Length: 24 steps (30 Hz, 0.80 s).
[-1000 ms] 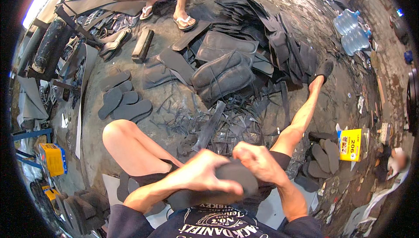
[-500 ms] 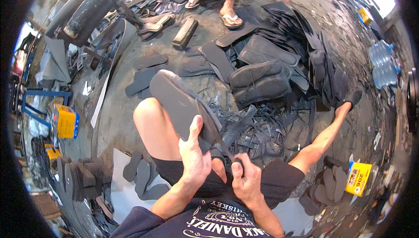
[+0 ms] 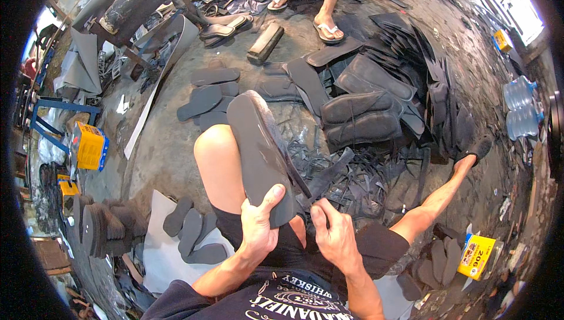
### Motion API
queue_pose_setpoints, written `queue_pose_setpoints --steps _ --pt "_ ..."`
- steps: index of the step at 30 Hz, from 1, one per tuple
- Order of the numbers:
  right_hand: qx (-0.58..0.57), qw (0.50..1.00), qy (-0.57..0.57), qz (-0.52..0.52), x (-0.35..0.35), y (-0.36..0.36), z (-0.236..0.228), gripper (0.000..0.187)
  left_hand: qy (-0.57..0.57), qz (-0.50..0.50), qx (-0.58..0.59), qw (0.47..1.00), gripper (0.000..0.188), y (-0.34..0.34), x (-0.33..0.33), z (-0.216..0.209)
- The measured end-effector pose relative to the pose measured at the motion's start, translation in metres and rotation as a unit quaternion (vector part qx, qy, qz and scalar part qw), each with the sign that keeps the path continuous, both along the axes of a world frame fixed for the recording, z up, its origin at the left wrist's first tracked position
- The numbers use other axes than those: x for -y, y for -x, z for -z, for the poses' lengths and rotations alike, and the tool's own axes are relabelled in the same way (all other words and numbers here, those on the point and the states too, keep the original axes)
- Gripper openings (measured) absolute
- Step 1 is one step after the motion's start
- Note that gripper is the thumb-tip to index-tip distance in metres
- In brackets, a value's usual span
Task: The person sits on the floor and uses a knife to cut black rubber sheets into smaller pieces. The person repeatedly picks up rubber pieces, cuts them, and places them aside.
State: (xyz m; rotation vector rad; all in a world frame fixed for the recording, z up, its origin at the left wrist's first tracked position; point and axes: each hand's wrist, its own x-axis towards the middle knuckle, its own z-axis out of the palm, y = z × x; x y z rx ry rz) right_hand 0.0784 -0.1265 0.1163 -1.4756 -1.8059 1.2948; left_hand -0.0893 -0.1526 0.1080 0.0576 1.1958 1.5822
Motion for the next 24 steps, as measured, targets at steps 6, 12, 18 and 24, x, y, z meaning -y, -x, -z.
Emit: queue_pose_setpoints --steps 6,12,18,24 --pt "0.007 0.995 0.077 -0.064 -0.052 0.028 0.013 0.051 -0.006 0.046 0.039 0.998 0.039 0.02 0.013 0.001" --pt "0.002 0.995 -0.057 0.082 -0.108 0.068 0.086 0.062 0.013 0.204 0.062 0.977 0.047 0.002 0.035 -0.019" --pt "-0.396 0.888 0.232 0.032 -0.052 -0.004 0.046 0.055 0.048 0.305 -0.017 0.951 0.041 0.009 0.04 0.008" --pt "-0.134 0.971 0.173 0.091 0.04 -0.049 0.009 0.047 -0.102 0.298 -0.083 0.945 0.045 0.014 0.0 0.021"
